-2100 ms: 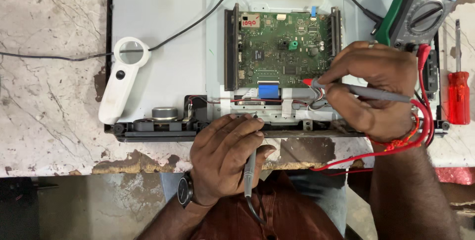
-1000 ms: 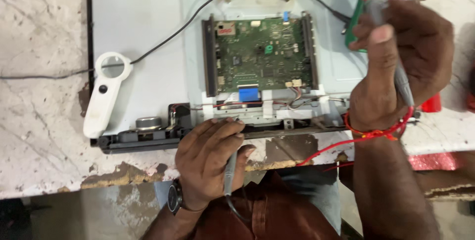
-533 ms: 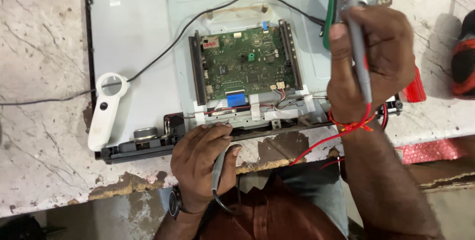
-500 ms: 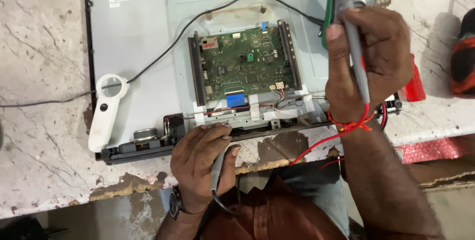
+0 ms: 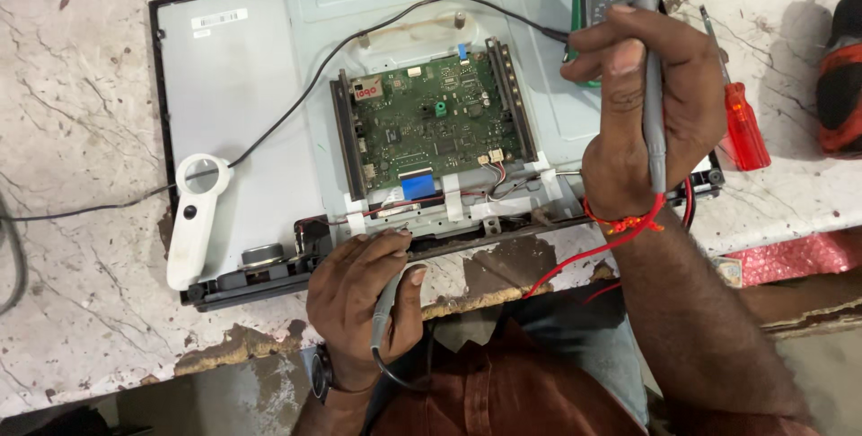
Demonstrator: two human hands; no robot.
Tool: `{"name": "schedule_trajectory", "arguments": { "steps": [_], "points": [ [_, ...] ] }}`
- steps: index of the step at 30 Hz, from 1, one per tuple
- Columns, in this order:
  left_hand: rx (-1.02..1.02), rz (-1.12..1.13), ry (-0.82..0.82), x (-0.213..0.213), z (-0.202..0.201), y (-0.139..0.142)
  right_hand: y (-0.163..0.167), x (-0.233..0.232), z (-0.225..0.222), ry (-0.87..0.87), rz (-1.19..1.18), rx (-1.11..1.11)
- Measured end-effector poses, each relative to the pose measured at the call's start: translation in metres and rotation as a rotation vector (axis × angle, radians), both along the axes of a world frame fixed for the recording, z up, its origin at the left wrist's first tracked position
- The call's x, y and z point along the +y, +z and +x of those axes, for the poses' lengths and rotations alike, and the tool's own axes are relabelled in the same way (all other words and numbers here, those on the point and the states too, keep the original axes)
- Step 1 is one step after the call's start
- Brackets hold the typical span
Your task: The person probes a television mainboard mounted in its chassis with multimeter test leads, touching the red probe to various points on the board while holding the black lead against the board edge, and checks the multimeter display between measurements.
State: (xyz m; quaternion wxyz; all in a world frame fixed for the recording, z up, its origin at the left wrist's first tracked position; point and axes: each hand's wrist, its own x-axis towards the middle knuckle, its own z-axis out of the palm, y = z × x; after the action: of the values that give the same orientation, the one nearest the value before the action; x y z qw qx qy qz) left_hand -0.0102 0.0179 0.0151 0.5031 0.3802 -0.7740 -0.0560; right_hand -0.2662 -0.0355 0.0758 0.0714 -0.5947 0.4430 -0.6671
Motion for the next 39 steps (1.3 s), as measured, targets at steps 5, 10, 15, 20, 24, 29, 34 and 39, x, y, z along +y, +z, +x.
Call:
{"name": "schedule_trajectory", "arguments": {
  "steps": [5,10,15,20,24,29,34,39],
  "points": [
    [0.007,-0.001,-0.001,0.000,0.000,0.001,0.000,-0.002,0.002,0.085,-0.011,-0.058],
    [0.011,0.012,-0.004,0.000,0.001,0.002,0.004,-0.002,0.004,0.065,0.014,-0.003],
    [0.021,0.005,-0.012,-0.001,0.001,0.000,0.008,0.001,0.008,0.098,0.065,0.026],
    [0.025,0.009,-0.011,-0.002,0.002,-0.003,0.007,0.002,0.010,0.127,0.130,0.008],
    [0.031,0.011,-0.008,-0.002,0.002,-0.006,0.007,0.002,0.008,0.189,0.172,-0.023],
    [0.017,0.031,-0.023,-0.001,0.005,-0.004,0.012,-0.003,0.010,0.155,0.291,0.037],
    [0.012,0.015,-0.032,-0.001,0.007,-0.002,0.016,-0.013,0.019,0.213,0.309,0.291],
    [0.025,0.001,-0.062,-0.002,0.010,0.000,0.020,-0.019,0.028,0.407,0.225,0.654]
  ]
}}
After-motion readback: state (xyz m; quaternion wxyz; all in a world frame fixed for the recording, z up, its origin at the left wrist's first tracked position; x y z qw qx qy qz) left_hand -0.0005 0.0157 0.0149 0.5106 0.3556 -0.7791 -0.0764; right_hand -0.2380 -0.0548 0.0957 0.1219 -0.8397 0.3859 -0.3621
